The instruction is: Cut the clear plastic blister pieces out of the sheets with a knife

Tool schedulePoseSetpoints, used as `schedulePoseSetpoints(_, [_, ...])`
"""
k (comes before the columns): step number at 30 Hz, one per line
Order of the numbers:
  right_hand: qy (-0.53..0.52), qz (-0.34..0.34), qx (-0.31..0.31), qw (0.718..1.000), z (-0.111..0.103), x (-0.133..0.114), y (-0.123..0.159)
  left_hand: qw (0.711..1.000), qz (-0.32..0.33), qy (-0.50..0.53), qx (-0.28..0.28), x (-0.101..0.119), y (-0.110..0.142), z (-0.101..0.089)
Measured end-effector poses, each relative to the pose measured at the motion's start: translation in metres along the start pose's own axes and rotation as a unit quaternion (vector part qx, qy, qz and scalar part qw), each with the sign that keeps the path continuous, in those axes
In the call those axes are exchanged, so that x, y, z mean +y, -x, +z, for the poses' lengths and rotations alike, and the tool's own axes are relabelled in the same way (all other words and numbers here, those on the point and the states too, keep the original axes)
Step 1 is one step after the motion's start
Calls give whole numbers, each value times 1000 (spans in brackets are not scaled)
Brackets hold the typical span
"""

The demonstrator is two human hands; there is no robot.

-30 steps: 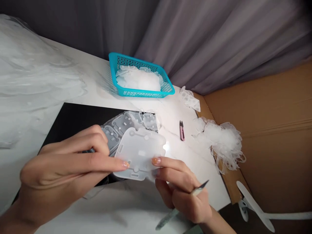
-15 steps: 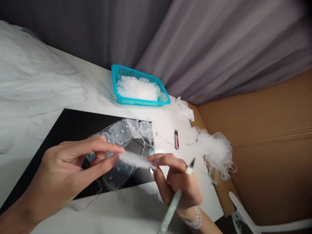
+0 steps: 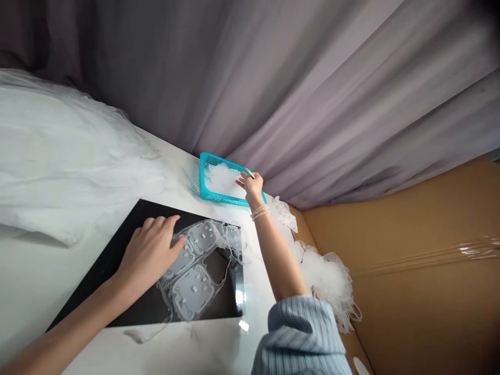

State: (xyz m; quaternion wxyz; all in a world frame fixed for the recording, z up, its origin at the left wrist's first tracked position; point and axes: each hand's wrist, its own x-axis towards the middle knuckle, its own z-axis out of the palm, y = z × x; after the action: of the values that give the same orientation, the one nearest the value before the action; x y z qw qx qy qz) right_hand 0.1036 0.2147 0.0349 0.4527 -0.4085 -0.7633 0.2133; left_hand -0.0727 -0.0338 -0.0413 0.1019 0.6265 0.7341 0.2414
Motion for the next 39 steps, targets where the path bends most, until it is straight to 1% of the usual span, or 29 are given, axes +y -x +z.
schedulePoseSetpoints(2, [35, 56, 5, 998, -14, 5, 17, 1000, 8, -7, -8, 5, 2, 3])
schedulePoseSetpoints(4, [72, 102, -4, 992, -36, 4, 46, 1000, 16, -8, -19, 8, 3, 4])
schedulePoseSetpoints(6, [107, 123, -36, 986, -58, 1, 82, 999, 20, -6, -28, 8, 3, 2])
schedulePoseSetpoints(8, [140, 135, -66, 979, -73, -1, 118, 999, 18, -1, -33, 7, 1, -1])
schedulePoseSetpoints(10, [168, 143, -80, 972, -77, -1, 149, 999, 16, 6, -35, 7, -1, -2])
schedulePoseSetpoints(13, [194, 152, -85, 966, -69, 6, 179, 999, 13, 24, -42, 7, -1, -3])
schedulePoseSetpoints(15, [196, 155, -90, 964, -62, 12, 187, 998, 6, 36, -45, 7, -2, -2])
schedulePoseSetpoints(17, [193, 158, -86, 965, -60, 17, 183, 998, 2, 45, -43, 8, -6, -2])
schedulePoseSetpoints(22, [192, 165, -18, 967, -73, 27, 142, 998, 30, 47, -21, 13, -24, -5])
schedulePoseSetpoints(24, [188, 168, 7, 968, -80, 26, 133, 997, 60, 41, -12, 11, -23, -9])
schedulePoseSetpoints(25, [185, 171, 16, 968, -82, 22, 133, 996, 82, 40, -15, 7, -17, -12])
schedulePoseSetpoints(27, [175, 175, 22, 969, -85, 8, 146, 987, 153, 41, -35, -5, 2, -17])
schedulePoseSetpoints(28, [168, 178, 17, 970, -85, -1, 157, 978, 199, 42, -50, -12, 14, -18])
schedulePoseSetpoints(30, [147, 185, -11, 972, -83, -25, 182, 951, 300, 36, -60, -27, 41, -19])
schedulePoseSetpoints(31, [137, 190, -26, 972, -81, -38, 194, 941, 332, 32, -62, -32, 54, -18])
schedulePoseSetpoints(32, [126, 191, -38, 973, -79, -51, 205, 935, 349, 26, -61, -35, 65, -17])
schedulePoseSetpoints(33, [114, 186, -47, 975, -76, -63, 213, 934, 352, 20, -60, -35, 74, -15])
schedulePoseSetpoints(35, [86, 149, -72, 982, -69, -83, 223, 938, 340, 7, -62, -29, 85, -12])
schedulePoseSetpoints(37, [56, 92, -131, 985, -61, -93, 222, 941, 331, -6, -66, -19, 90, -7])
schedulePoseSetpoints(39, [42, 47, -213, 975, -53, -95, 216, 943, 325, -24, -67, -11, 91, -3])
